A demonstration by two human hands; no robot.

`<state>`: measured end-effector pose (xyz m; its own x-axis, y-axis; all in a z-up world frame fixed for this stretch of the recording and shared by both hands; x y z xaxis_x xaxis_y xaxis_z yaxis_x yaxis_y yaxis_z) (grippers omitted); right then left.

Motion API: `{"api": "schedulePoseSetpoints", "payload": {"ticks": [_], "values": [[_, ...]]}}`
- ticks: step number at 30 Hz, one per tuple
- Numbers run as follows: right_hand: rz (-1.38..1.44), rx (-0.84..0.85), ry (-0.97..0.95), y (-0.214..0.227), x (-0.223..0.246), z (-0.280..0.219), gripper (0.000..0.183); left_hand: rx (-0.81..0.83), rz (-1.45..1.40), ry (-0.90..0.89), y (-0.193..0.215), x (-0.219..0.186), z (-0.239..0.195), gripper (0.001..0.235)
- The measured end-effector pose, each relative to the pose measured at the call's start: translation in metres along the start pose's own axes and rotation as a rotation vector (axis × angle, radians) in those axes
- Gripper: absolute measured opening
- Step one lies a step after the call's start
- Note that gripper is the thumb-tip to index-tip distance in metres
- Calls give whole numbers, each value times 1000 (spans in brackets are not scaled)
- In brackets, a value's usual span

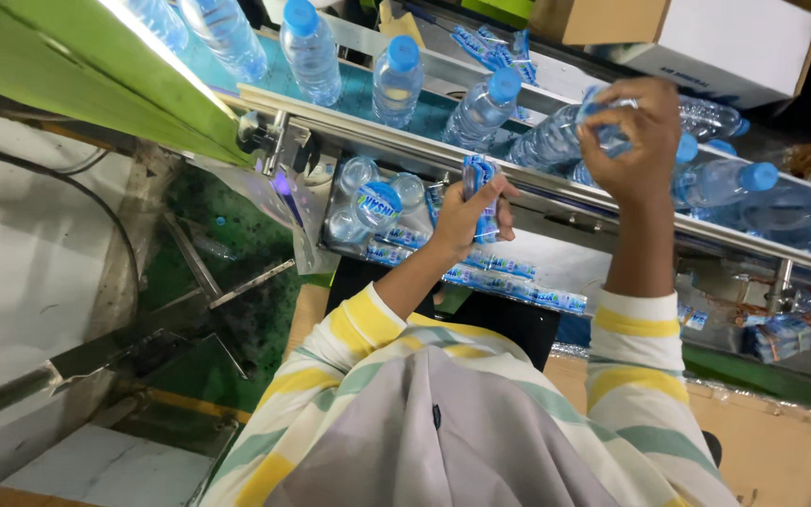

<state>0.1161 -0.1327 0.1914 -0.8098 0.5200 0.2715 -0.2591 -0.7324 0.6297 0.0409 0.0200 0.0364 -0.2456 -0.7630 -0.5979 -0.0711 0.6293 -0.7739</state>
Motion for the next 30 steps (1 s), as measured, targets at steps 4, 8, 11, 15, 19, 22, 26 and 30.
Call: {"api": "schedulePoseSetpoints", "payload": {"ticks": [4, 8, 11, 15, 19, 22, 26, 30], "values": [[-43, -70, -144, -6, -30, -26, 23, 33, 28, -23, 3, 7, 1, 31], [187, -275, -177, 4, -31, -47, 10, 53, -55, 3, 9, 15, 2, 24], [356, -366, -419, 16, -50, -69, 6, 41, -36, 42, 8, 19, 2, 27], [-37, -179, -320, 32, -38, -62, 9, 55, -7, 67, 0, 27, 4, 29], [-140, -256, -125, 47, -32, -77, 16, 114, -47, 89, 0, 42, 8, 24], [-252, -118, -358, 48, -37, -89, 55, 91, 35, 128, -1, 52, 6, 25], [-233, -72, -667, 47, -62, -128, 109, 73, 116, 162, -7, 63, 5, 26], [-208, -241, -838, 55, -81, -169, 141, 73, 251, 149, -28, 52, 6, 49]]}}
Point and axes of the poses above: each hand's wrist, its own z-axis towards the middle knuckle, its own y-axis out of the back of the hand, x = y × z, the point moved 6 cm from there along z, towards the middle knuckle, and after that the axes turned 6 degrees about -x, right-handed, at the moved point
